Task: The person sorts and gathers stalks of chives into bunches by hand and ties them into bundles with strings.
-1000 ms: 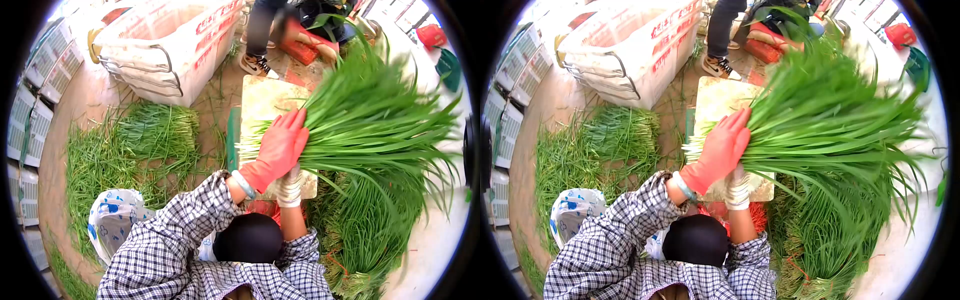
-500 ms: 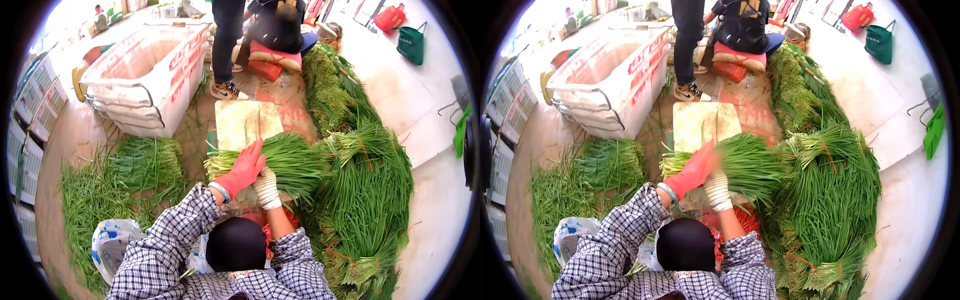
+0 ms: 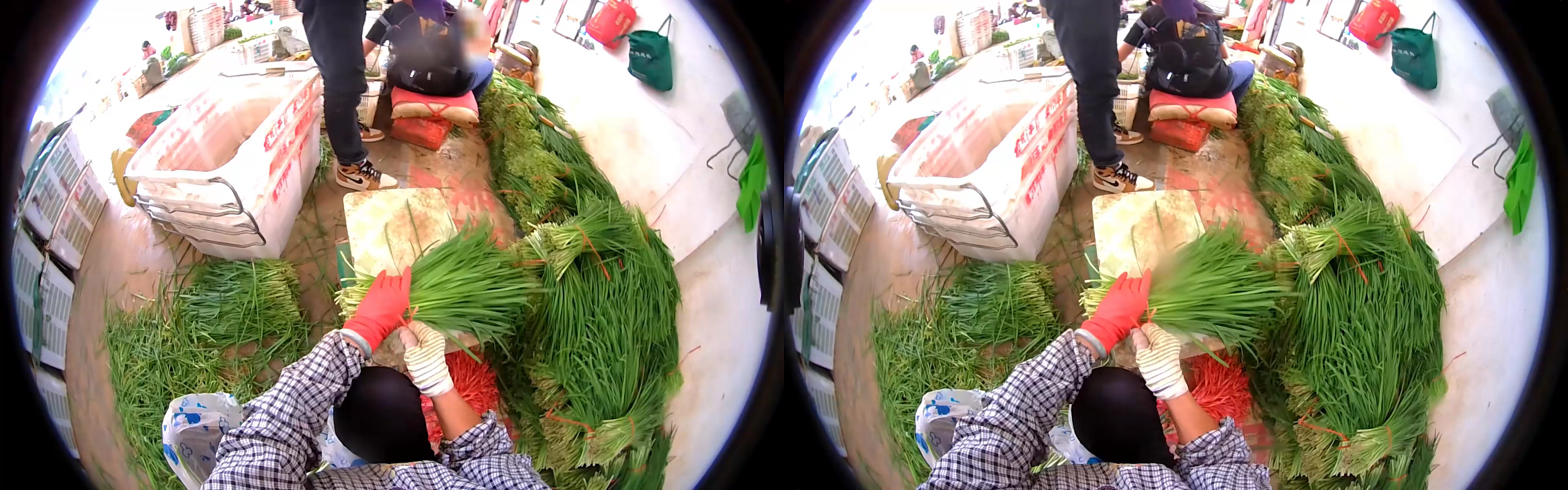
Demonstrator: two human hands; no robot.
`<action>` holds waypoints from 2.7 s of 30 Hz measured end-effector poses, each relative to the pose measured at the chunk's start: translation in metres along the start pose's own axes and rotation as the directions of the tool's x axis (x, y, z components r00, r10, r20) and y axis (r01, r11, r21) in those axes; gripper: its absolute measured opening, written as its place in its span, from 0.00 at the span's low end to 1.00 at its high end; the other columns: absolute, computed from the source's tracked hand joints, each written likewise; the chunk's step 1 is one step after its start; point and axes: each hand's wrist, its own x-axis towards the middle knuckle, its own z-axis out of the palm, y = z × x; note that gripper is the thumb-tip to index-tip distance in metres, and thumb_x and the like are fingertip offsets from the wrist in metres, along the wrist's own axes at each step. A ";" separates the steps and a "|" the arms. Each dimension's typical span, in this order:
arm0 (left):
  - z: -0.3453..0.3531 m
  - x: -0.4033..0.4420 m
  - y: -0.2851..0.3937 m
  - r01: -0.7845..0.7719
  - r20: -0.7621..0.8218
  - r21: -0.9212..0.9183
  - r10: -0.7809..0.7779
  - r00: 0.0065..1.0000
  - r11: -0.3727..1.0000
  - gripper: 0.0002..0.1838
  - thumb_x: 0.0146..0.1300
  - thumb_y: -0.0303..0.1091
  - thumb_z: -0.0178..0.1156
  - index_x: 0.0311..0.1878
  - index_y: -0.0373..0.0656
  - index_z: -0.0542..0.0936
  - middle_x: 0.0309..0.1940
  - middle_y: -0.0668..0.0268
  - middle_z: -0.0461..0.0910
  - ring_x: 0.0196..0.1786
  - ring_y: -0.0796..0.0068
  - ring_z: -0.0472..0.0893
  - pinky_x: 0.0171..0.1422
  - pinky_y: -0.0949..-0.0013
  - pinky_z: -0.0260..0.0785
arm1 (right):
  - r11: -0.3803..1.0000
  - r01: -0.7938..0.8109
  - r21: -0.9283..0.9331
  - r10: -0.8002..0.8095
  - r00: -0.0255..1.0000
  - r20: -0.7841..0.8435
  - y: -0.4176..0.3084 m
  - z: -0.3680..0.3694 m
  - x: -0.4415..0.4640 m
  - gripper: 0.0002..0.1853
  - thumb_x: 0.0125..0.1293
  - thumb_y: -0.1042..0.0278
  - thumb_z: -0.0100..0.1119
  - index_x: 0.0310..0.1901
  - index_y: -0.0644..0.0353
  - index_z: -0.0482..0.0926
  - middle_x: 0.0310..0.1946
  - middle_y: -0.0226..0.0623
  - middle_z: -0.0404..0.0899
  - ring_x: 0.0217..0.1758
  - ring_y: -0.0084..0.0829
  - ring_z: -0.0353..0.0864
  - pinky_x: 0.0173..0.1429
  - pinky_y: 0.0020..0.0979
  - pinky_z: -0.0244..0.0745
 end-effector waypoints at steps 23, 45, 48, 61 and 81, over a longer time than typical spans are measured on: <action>-0.064 0.013 -0.027 0.112 0.461 -0.319 0.050 0.886 0.941 0.67 0.41 0.63 0.73 0.74 0.31 0.48 0.69 0.40 0.61 0.73 0.42 0.60 0.77 0.51 0.49 | 0.623 -0.475 0.622 0.467 0.863 0.192 0.055 -0.017 -0.035 0.28 0.70 0.57 0.54 0.68 0.61 0.65 0.61 0.41 0.72 0.48 0.31 0.81 0.46 0.32 0.78; -0.145 0.070 0.010 0.410 0.432 -0.739 -0.091 0.897 0.535 0.34 0.64 0.53 0.60 0.66 0.37 0.70 0.56 0.42 0.75 0.64 0.54 0.73 0.64 0.66 0.67 | -0.145 -0.385 0.911 0.125 0.906 0.403 -0.034 -0.080 -0.088 0.32 0.65 0.52 0.63 0.65 0.62 0.69 0.58 0.43 0.78 0.58 0.37 0.80 0.66 0.38 0.74; -0.091 0.073 -0.045 0.102 0.193 -0.610 0.022 0.981 0.785 0.30 0.70 0.37 0.51 0.73 0.42 0.61 0.73 0.43 0.55 0.75 0.51 0.58 0.74 0.64 0.58 | -0.130 -0.272 0.953 0.126 0.949 0.288 -0.051 -0.112 -0.110 0.36 0.61 0.49 0.67 0.65 0.63 0.69 0.57 0.45 0.78 0.57 0.37 0.81 0.64 0.38 0.75; -0.287 -0.170 -0.137 0.475 0.764 -0.426 0.025 0.644 0.770 0.38 0.61 0.34 0.62 0.73 0.40 0.61 0.55 0.50 0.79 0.57 0.56 0.80 0.62 0.61 0.69 | 0.896 0.219 0.387 0.150 0.672 -0.726 -0.075 -0.487 -0.120 0.43 0.57 0.42 0.67 0.66 0.63 0.67 0.63 0.47 0.73 0.64 0.41 0.73 0.67 0.40 0.70; -0.301 -0.330 0.053 0.879 0.879 -0.448 -0.099 0.467 0.165 0.63 0.44 0.36 0.78 0.78 0.40 0.45 0.58 0.48 0.76 0.59 0.59 0.78 0.62 0.63 0.69 | 0.697 -0.265 -0.667 0.072 0.950 -0.303 0.155 -0.224 -0.119 0.13 0.62 0.61 0.61 0.45 0.57 0.85 0.42 0.42 0.85 0.46 0.41 0.84 0.55 0.37 0.76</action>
